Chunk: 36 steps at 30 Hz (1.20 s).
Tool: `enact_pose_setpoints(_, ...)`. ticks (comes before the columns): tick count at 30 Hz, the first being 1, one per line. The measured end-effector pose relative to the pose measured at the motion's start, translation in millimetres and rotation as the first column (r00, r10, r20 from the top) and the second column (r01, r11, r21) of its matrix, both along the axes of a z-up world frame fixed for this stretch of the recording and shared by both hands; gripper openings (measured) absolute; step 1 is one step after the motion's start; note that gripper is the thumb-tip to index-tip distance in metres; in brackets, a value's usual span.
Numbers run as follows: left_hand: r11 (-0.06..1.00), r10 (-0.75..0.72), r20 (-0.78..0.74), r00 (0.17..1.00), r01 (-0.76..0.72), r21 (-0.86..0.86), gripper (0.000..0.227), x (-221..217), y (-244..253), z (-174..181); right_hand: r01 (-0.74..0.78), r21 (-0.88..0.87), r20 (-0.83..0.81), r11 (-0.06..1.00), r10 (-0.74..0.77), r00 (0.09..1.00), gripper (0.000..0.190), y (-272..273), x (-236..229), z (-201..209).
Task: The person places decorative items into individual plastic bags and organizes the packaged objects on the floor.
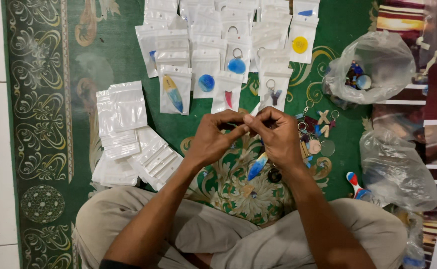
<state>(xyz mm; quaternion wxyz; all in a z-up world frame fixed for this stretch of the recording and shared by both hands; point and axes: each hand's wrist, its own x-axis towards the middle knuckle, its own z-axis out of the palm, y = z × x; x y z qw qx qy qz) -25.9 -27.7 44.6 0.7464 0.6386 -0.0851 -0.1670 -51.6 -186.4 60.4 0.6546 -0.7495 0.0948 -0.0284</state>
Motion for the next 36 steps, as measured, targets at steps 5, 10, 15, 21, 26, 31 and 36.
enact_pose_setpoints(5, 0.997, 0.057, 0.029, 0.998, -0.059, 0.055, 0.012, 3, 0, -9, -0.054, 0.017, -0.043, 0.998, 0.054, 0.998, 0.025, -6, 7, -9)
enact_pose_setpoints(10, 0.972, 0.111, 0.19, 0.976, -0.146, 0.183, 0.013, 1, -5, -21, -0.086, -0.103, -0.09, 0.991, 0.077, 0.993, 0.022, -3, 4, -12)
enact_pose_setpoints(15, 0.917, 0.159, 0.288, 0.944, -0.249, 0.312, 0.005, -1, -8, -35, -0.117, -0.329, -0.054, 0.937, 0.105, 0.993, 0.02, 5, -1, -19)
enact_pose_setpoints(21, 0.863, 0.184, 0.379, 0.907, -0.333, 0.379, 0.006, -19, -20, -38, 0.027, -0.562, 0.121, 0.827, 0.05, 0.991, 0.022, 12, -8, -43)
enact_pose_setpoints(26, 0.855, 0.119, 0.455, 0.883, -0.324, 0.405, 0.009, -25, -22, -49, 0.031, -0.601, 0.119, 0.798, 0.052, 0.992, 0.022, 16, -10, -43)
enact_pose_setpoints(31, 0.806, 0.151, 0.484, 0.862, -0.39, 0.444, 0.005, -27, -23, -60, 0.073, -0.622, 0.132, 0.779, 0.012, 0.991, 0.024, 15, -10, -45)
enact_pose_setpoints(36, 0.851, 0.14, 0.465, 0.874, -0.346, 0.395, 0.022, -19, -21, -45, 0.031, -0.518, 0.138, 0.855, 0.048, 0.989, 0.026, 16, -2, -29)
